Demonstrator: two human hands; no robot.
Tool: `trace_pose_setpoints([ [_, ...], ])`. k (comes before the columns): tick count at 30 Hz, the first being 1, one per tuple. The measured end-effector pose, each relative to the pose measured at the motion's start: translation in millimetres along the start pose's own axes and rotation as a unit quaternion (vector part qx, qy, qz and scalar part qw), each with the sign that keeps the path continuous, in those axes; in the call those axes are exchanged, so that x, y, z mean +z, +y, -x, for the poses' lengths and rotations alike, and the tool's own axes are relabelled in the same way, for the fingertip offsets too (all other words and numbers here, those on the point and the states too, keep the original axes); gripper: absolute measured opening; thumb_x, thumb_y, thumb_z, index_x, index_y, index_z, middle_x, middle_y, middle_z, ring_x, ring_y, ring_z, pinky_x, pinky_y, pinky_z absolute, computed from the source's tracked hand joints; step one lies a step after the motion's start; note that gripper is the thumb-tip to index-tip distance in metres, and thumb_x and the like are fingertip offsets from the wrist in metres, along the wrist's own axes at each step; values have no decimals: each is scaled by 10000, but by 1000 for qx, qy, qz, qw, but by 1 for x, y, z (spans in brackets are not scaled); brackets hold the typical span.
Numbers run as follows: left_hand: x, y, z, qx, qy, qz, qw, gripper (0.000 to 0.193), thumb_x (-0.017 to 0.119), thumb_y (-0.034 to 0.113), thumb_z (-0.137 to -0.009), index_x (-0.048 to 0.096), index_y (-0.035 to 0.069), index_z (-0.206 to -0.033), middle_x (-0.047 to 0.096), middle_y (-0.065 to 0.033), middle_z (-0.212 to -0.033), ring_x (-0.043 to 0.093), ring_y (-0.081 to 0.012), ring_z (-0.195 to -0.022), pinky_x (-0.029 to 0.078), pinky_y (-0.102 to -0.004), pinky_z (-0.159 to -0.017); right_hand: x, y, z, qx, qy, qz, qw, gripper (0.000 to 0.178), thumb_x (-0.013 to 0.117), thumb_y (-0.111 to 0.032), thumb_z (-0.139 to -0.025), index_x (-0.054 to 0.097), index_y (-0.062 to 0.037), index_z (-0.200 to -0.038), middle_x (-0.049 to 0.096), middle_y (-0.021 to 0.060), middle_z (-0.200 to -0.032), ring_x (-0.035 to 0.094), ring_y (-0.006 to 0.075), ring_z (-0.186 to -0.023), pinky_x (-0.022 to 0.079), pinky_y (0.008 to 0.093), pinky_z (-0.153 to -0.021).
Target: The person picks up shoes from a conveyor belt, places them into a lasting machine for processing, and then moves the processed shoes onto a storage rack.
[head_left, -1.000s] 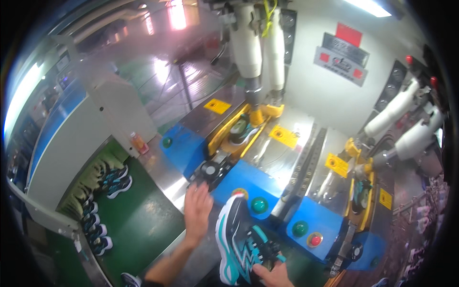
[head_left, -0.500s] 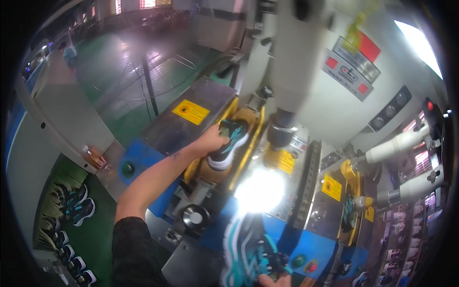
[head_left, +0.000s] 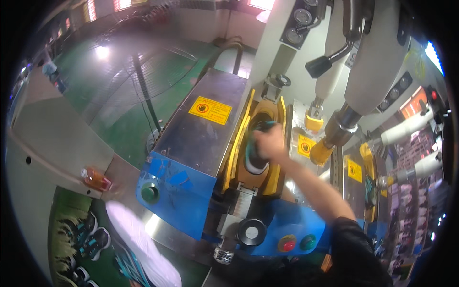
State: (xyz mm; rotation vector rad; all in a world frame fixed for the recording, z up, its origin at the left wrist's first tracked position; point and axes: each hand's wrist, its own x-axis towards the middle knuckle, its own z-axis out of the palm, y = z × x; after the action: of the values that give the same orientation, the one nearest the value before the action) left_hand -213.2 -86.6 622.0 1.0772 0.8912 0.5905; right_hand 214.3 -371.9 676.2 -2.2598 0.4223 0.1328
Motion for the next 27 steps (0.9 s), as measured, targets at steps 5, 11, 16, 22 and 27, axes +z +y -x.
trace_pose_setpoints([
  [5,-90,-61,71,3,87,-161,983,538,435,304,-960,447,-125,-1285,509,-238,-1255,538,-324,-1056,469,-416,-881,61,15,-7,-129,86,30,987,680,638,-219,-777,317,108,-1280,396,315,-1236,458,467,-1131,396,444,-991],
  [11,-61,-106,107,-245,36,36,968,432,455,166,-914,497,-131,-1225,576,-180,-1155,571,-278,-1012,467,-381,-870,31,23,-14,-106,118,33,987,629,620,-331,-799,414,91,-1217,458,294,-1215,496,384,-1136,409,419,-985],
  [16,-25,-48,118,-14,-63,-8,998,419,450,276,-965,513,-81,-1177,589,-217,-1007,571,-345,-910,447,-433,-849,-6,2,83,-328,-103,169,924,714,569,-515,-849,469,101,-1195,494,297,-1257,488,391,-1189,424,403,-967],
  [22,4,-43,181,-174,-133,203,954,487,612,129,-840,462,-13,-1281,608,-108,-1144,615,-219,-1016,495,-325,-886,-178,234,273,-406,-2,340,848,888,739,-211,-728,246,71,-1411,287,293,-1456,263,428,-1369,200,513,-1121],
  [27,-17,-64,252,-152,-129,137,970,527,659,145,-822,460,-6,-1285,578,-87,-1187,574,-205,-1061,467,-340,-920,-169,267,325,-397,-62,218,889,669,712,-188,-771,423,25,-1335,359,256,-1431,398,435,-1274,318,535,-1045],
])
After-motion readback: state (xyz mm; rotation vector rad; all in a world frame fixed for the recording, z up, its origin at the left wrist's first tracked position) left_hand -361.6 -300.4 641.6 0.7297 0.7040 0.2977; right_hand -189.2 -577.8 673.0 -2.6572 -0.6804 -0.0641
